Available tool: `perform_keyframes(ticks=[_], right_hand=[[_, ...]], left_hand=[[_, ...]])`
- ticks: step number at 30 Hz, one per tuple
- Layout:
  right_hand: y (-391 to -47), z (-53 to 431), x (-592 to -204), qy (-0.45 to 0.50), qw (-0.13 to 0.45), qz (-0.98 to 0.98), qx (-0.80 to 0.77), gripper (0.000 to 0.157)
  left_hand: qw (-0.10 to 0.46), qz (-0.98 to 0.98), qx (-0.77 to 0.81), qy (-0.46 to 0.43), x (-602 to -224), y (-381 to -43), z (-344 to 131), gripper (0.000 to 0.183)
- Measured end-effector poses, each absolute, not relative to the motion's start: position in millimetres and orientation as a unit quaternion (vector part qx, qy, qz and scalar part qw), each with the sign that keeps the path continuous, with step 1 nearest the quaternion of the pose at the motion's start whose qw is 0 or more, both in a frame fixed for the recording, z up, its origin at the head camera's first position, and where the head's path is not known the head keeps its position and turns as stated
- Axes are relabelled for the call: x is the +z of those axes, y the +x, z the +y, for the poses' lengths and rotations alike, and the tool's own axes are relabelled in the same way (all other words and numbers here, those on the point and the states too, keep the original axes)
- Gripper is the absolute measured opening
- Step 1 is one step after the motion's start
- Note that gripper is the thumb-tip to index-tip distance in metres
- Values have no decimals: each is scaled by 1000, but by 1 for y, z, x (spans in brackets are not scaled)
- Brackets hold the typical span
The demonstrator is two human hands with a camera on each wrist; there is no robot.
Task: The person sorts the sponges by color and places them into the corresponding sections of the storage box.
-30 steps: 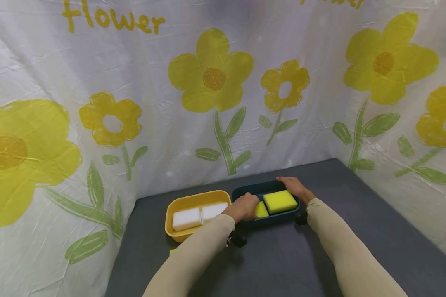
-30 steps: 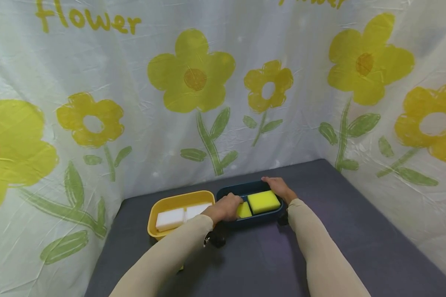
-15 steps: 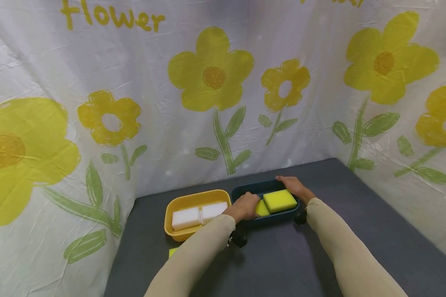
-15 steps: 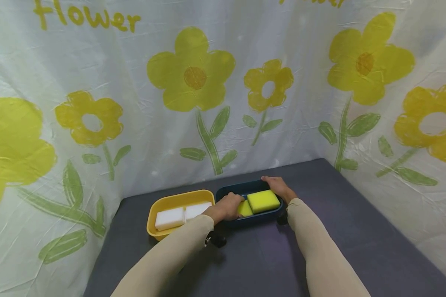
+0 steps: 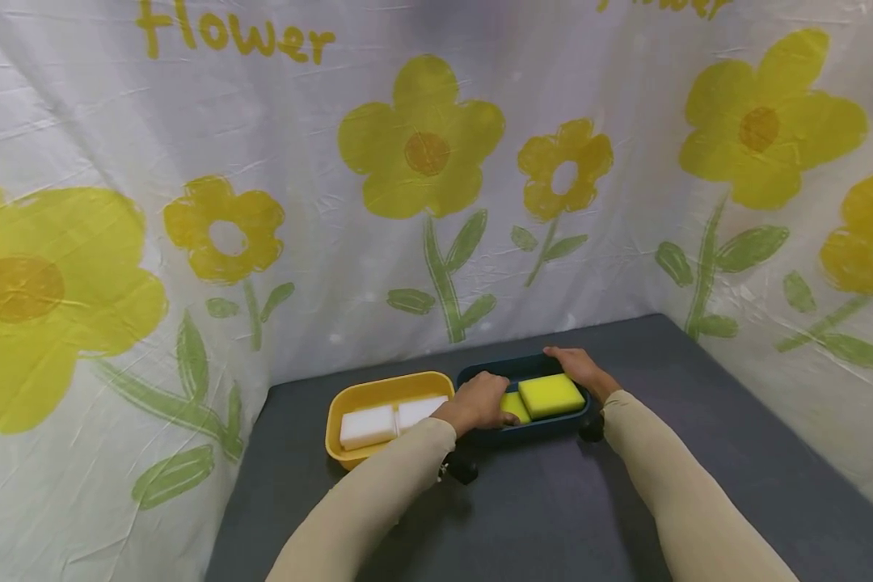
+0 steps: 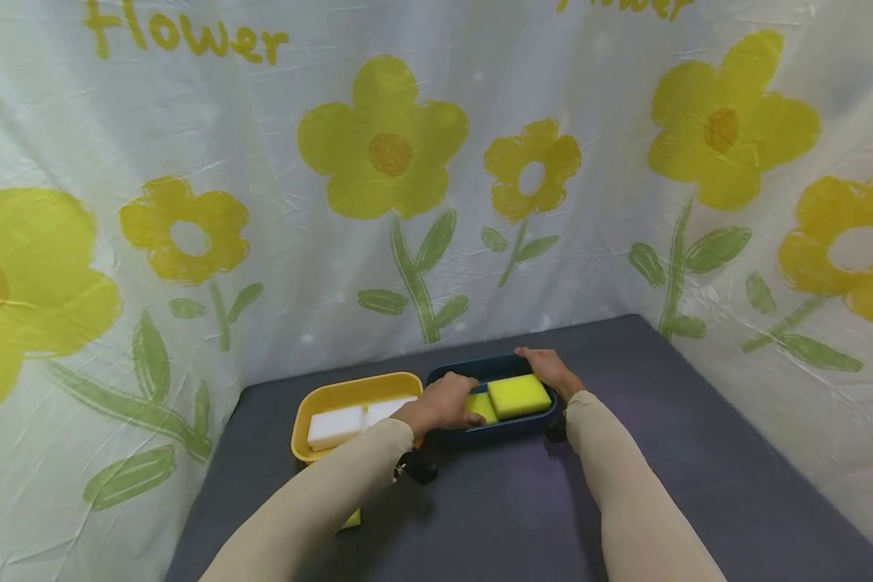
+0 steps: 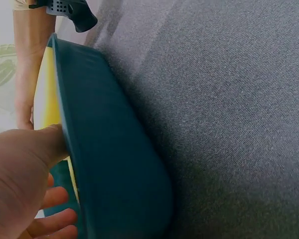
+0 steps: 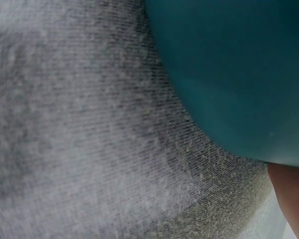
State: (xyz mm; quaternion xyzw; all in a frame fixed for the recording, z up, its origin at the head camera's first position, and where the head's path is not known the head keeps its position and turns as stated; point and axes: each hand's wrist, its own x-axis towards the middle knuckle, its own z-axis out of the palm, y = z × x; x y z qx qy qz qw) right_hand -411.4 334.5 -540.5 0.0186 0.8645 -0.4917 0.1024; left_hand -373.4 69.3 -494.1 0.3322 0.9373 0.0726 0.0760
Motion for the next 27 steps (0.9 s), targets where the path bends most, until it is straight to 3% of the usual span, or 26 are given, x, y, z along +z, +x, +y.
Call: perform_keyframes(ticks=[8, 27], right_hand=[[-409, 334, -539, 9, 104, 867, -487, 69], [-411, 335, -542, -7, 105, 866, -489, 66]], left_hand=[[92, 943, 78, 311, -477, -371, 59, 74], [104, 937, 71, 326, -454, -351, 38, 73]])
